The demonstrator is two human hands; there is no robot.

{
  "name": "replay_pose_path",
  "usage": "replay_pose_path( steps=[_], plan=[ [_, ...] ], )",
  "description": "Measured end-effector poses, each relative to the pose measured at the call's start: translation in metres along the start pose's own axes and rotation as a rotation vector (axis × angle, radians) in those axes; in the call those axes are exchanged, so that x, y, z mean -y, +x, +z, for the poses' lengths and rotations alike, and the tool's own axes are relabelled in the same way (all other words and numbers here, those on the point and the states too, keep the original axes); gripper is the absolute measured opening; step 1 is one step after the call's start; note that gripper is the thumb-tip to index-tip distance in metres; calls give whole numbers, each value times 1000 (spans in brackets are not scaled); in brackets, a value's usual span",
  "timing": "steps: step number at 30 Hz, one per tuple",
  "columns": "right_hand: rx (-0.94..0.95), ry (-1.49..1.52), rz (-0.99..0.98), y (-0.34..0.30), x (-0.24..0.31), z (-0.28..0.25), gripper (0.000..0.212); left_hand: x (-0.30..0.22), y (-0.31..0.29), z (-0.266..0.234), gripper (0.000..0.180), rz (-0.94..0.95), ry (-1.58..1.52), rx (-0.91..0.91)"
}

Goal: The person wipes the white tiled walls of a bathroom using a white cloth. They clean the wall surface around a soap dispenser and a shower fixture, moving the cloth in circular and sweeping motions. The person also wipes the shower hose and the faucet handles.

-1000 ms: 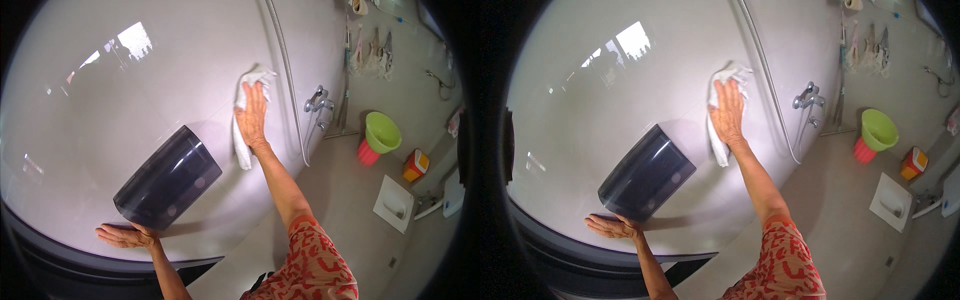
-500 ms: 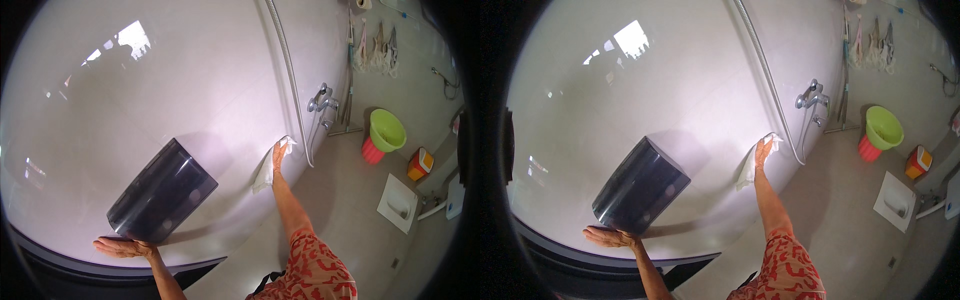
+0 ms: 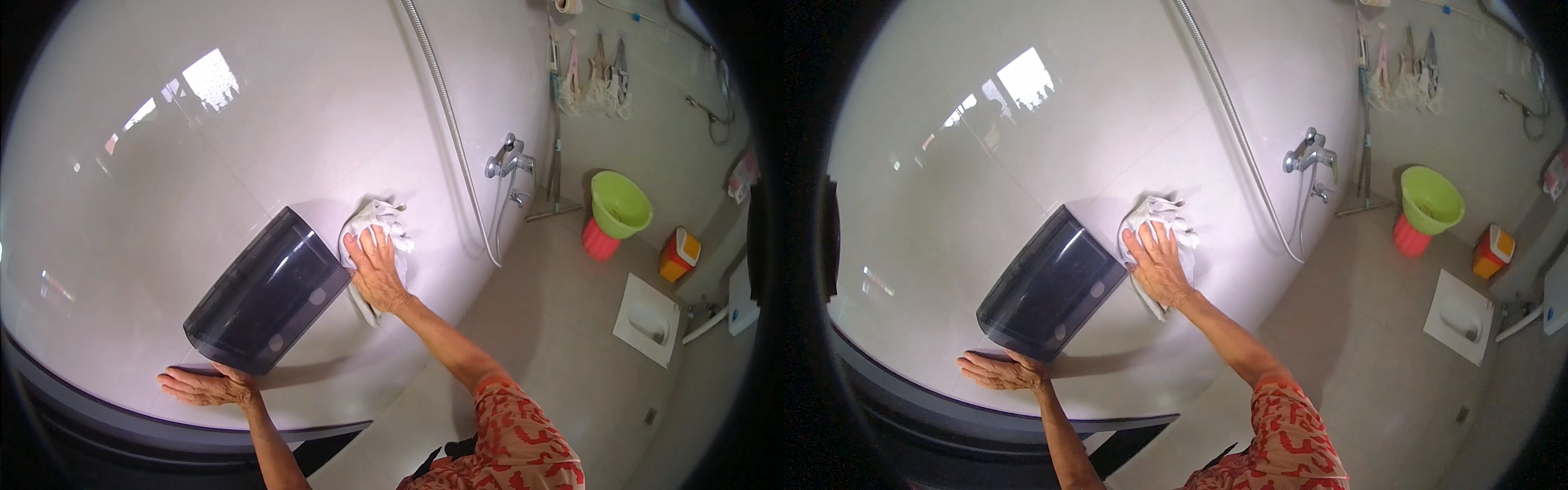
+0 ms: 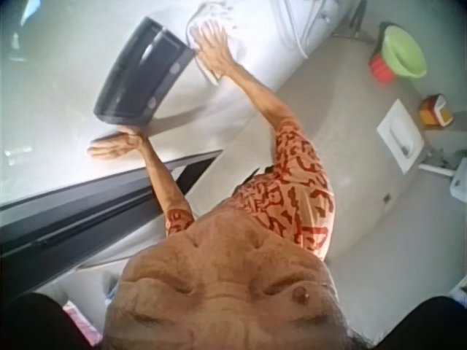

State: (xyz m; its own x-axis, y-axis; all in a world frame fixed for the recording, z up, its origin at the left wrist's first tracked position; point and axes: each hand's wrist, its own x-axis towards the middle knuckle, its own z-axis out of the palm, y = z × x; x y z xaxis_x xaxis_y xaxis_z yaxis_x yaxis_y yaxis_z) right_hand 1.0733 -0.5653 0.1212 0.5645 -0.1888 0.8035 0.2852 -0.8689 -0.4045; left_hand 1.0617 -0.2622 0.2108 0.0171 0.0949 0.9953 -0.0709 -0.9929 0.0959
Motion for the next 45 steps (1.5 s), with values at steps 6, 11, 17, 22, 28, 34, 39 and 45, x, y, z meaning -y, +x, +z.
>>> replay_pose_path(
  steps=[6, 11, 17, 22, 28, 34, 39, 45],
  plan=[
    [-129, -12, 89, 55, -29, -28, 68, -3, 3, -4, 71, 43, 15, -13],
    [-277, 44, 257, 81, -74, -47, 68, -5, 4, -4, 71, 67, 32, -17],
    [-461, 236, 511, 67, -181, -33, 68, 6, 1, -4, 82, 35, 61, -6],
    [-525, 403, 874, 7, -254, 12, 68, 1, 6, -4, 74, 109, 79, -49],
    [-589, 412, 821, 17, -215, 14, 67, 5, 2, -2, 82, 57, 83, -19],
    [-447, 335, 572, 44, -84, -13, 73, -3, 4, -2, 72, 50, 60, -42],
    [-177, 262, 372, 20, 1, -15, 66, -4, 7, -10, 69, 24, 22, -17],
    [-104, 111, 23, -38, 22, 7, 59, -10, 5, -9, 70, 7, -37, -3]
  ],
)
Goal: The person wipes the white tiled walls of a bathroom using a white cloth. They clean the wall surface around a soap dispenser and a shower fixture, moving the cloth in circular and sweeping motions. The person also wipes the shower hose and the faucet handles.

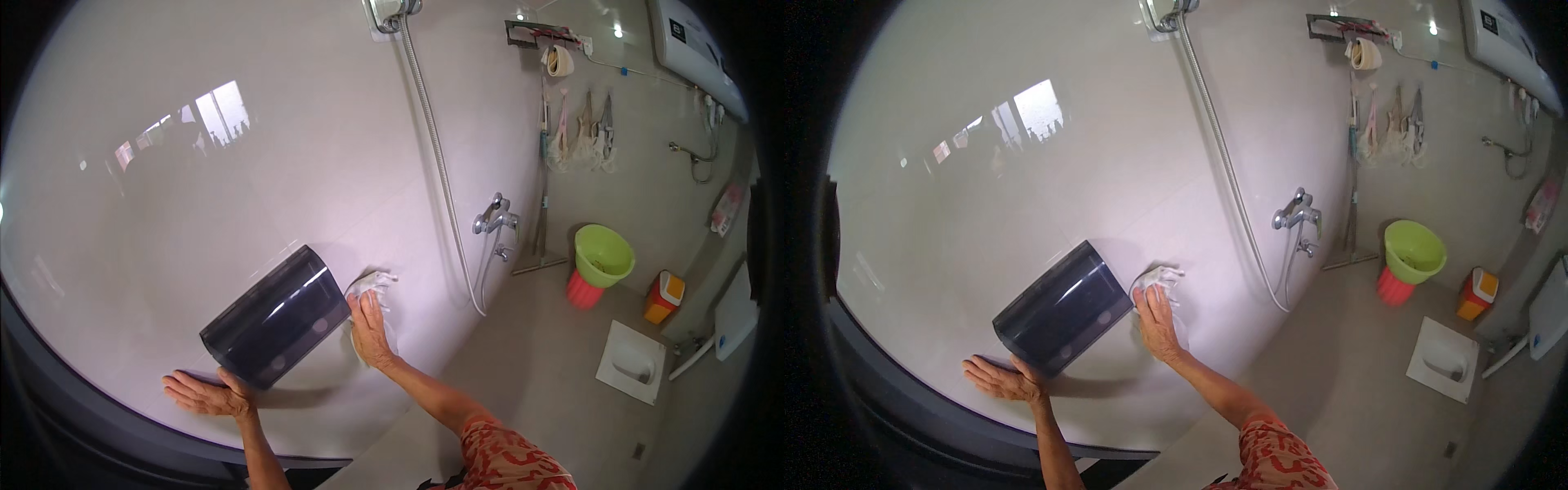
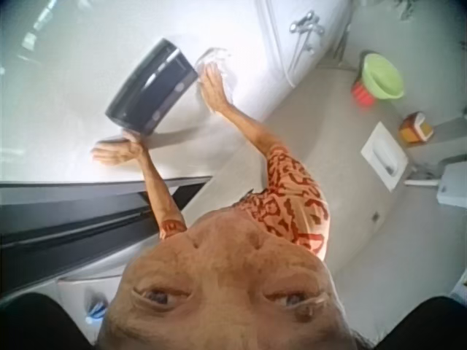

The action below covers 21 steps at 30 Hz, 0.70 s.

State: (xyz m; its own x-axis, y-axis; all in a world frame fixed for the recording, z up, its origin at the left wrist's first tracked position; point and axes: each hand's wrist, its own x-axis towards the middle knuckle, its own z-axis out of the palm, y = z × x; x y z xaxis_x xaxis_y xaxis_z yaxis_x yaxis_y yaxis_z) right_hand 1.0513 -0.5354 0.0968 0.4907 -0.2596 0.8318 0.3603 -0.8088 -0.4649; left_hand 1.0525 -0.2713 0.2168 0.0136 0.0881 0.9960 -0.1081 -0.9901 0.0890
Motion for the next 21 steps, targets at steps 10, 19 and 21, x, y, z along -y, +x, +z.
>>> replay_pose_path(
  steps=[10, 19, 21],
  plan=[
    [-181, -27, 60, 114, -3, -49, 63, 13, -5, -1, 70, -16, -11, 20],
    [-184, -112, 130, 123, -13, -53, 67, 5, -6, 1, 68, -1, -6, 15],
    [-175, -66, 123, 97, -6, -37, 68, 9, -4, -2, 68, -10, 6, 18]
  ],
)
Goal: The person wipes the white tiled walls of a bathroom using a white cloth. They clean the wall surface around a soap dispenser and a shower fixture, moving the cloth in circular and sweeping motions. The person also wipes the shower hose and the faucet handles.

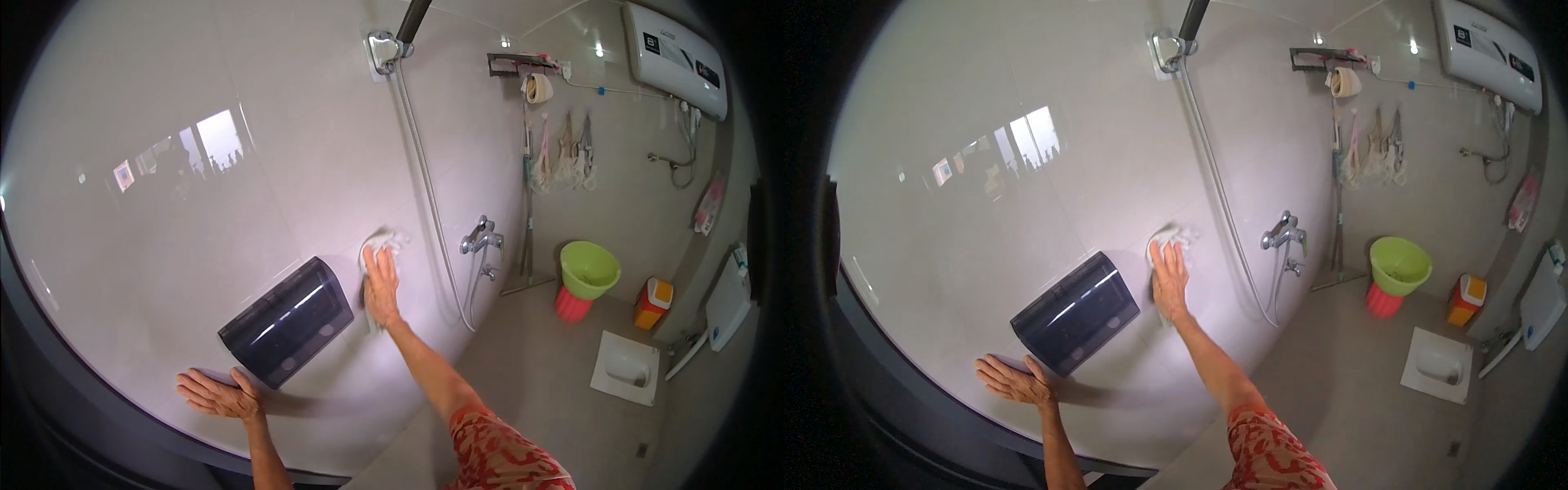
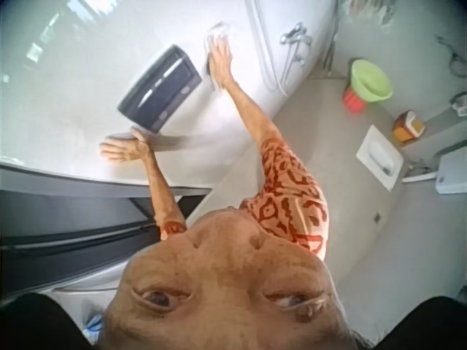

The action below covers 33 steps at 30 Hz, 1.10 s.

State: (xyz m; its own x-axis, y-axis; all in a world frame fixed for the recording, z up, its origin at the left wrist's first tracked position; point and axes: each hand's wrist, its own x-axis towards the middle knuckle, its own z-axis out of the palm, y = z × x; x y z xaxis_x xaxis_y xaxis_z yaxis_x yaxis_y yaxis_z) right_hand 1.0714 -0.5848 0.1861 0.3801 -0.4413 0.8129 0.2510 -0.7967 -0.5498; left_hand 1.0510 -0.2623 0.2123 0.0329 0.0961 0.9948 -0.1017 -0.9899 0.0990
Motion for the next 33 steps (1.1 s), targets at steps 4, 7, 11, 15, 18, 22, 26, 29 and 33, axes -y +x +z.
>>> replay_pose_path(
  steps=[4, 7, 11, 15, 18, 22, 26, 29, 33],
  plan=[
    [30, 67, 19, -49, 11, 11, 67, 2, 2, -2, 68, -1, 20, -6],
    [3, 133, 53, -85, 17, 12, 69, 2, 0, -4, 67, 2, -35, 40],
    [61, 328, 227, -121, 20, 2, 66, 5, 1, -15, 67, -4, -114, 160],
    [300, 631, 621, -173, -40, -33, 51, -6, 6, -54, 66, -48, -259, 242],
    [247, 1041, 1050, -176, -94, -100, 45, -30, -10, -102, 63, -105, -178, 65],
    [96, 1004, 1172, -104, -177, -207, 44, -113, -51, -135, 50, -175, -340, 272],
    [-32, 846, 771, -4, -216, -284, 46, -207, -70, -131, 45, -210, -477, 452],
    [-75, 630, 552, 61, -206, -324, 48, -266, -78, -119, 43, -240, -576, 535],
    [-104, 413, 232, 127, -195, -319, 49, -301, -75, -107, 43, -213, -571, 589]
  ],
)
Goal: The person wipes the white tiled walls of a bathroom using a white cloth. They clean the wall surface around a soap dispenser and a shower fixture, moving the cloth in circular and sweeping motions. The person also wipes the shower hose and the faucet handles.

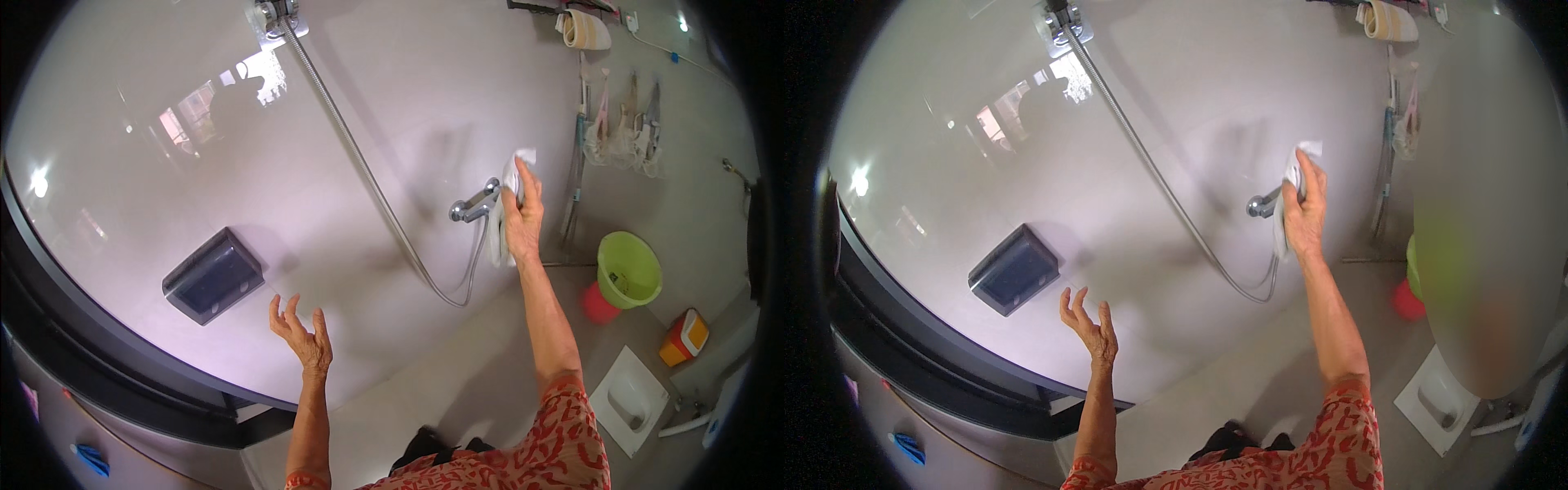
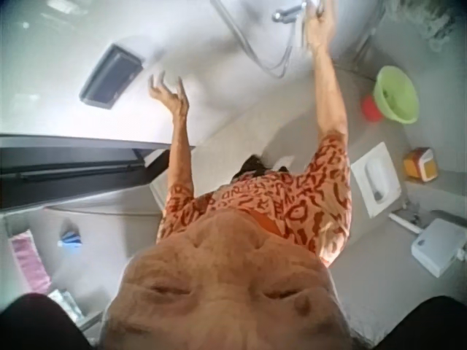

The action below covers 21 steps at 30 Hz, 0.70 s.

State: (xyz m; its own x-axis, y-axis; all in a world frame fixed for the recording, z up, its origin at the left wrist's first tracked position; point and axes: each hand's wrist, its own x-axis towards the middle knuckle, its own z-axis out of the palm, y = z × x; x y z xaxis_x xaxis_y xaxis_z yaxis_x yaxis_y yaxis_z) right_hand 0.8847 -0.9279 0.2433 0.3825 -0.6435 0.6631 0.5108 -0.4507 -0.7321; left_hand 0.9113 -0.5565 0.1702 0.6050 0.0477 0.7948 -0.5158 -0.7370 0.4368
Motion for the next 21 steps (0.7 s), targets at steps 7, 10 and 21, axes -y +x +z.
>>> replay_pose_path(
  steps=[7, 10, 21],
  plan=[
    [51, -326, -705, 64, -29, 75, 59, -23, 31, 49, 41, -10, -9, 79],
    [142, -343, -843, 79, -46, 103, 58, -36, 49, 81, 43, -11, -62, 64],
    [355, -262, -1208, 77, -97, 211, 41, -133, 76, 165, 54, 16, -112, -99]
  ],
)
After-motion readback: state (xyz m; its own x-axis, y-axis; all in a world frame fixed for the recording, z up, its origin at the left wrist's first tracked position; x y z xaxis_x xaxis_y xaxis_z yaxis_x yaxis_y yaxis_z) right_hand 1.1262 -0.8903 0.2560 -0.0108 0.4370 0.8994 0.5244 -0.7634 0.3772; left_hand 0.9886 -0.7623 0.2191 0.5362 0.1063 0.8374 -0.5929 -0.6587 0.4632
